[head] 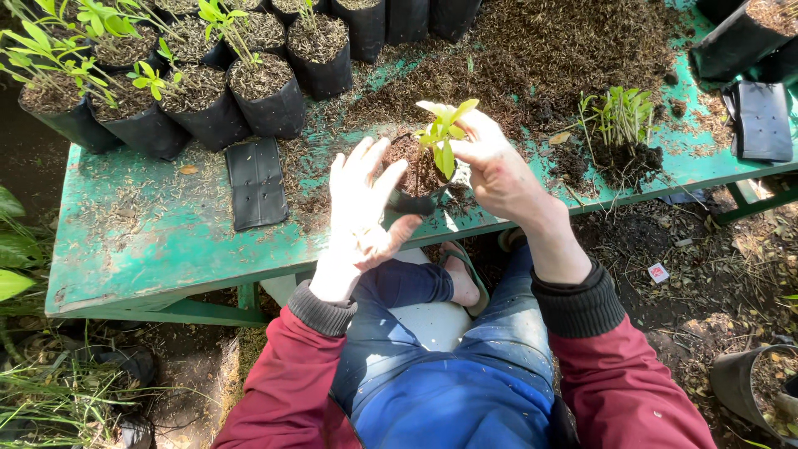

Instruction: The person prepares a small black plastic potting bag, fills it with soil from a pile on the table, and then transplants a small green seedling into the bag, securing it with more soil.

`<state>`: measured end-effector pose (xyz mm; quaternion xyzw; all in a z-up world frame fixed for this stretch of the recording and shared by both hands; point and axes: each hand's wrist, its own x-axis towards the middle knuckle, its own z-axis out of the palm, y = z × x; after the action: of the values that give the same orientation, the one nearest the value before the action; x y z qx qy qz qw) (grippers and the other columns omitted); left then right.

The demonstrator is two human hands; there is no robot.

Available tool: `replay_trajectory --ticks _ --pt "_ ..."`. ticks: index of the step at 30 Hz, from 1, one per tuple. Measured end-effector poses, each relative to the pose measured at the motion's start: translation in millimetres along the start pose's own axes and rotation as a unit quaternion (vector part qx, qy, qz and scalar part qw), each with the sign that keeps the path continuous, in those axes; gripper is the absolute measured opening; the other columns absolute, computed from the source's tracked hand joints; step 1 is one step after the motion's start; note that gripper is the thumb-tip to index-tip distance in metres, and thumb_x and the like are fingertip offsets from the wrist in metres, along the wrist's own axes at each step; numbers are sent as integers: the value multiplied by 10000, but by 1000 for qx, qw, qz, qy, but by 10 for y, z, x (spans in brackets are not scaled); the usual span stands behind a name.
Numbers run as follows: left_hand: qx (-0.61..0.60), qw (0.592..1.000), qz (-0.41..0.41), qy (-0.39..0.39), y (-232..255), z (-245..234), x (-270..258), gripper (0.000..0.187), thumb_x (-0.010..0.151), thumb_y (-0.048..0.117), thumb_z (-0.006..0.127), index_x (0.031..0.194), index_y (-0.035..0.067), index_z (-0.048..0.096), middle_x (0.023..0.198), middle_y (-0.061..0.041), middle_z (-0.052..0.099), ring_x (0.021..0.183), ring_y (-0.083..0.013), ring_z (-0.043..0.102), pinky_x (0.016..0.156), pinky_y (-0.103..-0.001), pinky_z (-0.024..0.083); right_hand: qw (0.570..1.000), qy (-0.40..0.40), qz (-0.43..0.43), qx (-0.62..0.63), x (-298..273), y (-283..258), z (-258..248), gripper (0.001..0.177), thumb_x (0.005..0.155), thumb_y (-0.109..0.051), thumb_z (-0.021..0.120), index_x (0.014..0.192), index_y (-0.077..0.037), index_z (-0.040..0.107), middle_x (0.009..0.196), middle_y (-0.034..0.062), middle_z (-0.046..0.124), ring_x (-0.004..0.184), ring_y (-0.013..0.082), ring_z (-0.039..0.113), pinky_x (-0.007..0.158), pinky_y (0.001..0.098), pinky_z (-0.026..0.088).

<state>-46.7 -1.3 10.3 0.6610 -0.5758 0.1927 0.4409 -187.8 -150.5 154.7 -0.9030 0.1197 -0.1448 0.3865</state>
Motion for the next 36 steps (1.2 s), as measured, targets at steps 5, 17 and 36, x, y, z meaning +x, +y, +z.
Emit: replay_trajectory --ticks 5,17,36 --pt "11 999 -13 -32 -139 -27 89 733 1004 742 402 1609 338 315 1682 -143 307 1569 -386 274 1252 -670 138 997 -19 34 -67 26 41 40 620 851 186 365 1335 -76 650 1534 252 461 1473 370 407 1263 532 236" --pt "-61 997 9 52 -271 251 351 291 975 469 712 1198 283 683 1427 -55 609 1415 -298 509 1221 -519 282 994 -39 8 -99 64 33 75 625 839 212 343 1336 -12 649 1630 247 341 1501 408 345 1239 561 270" --pt "-220 972 9 78 -271 234 466 89 973 164 735 949 77 738 1238 -129 710 1313 -335 574 1144 -491 426 998 -33 46 -12 86 227 36 584 876 199 375 1298 -38 701 1589 263 361 1438 394 429 1170 513 401"
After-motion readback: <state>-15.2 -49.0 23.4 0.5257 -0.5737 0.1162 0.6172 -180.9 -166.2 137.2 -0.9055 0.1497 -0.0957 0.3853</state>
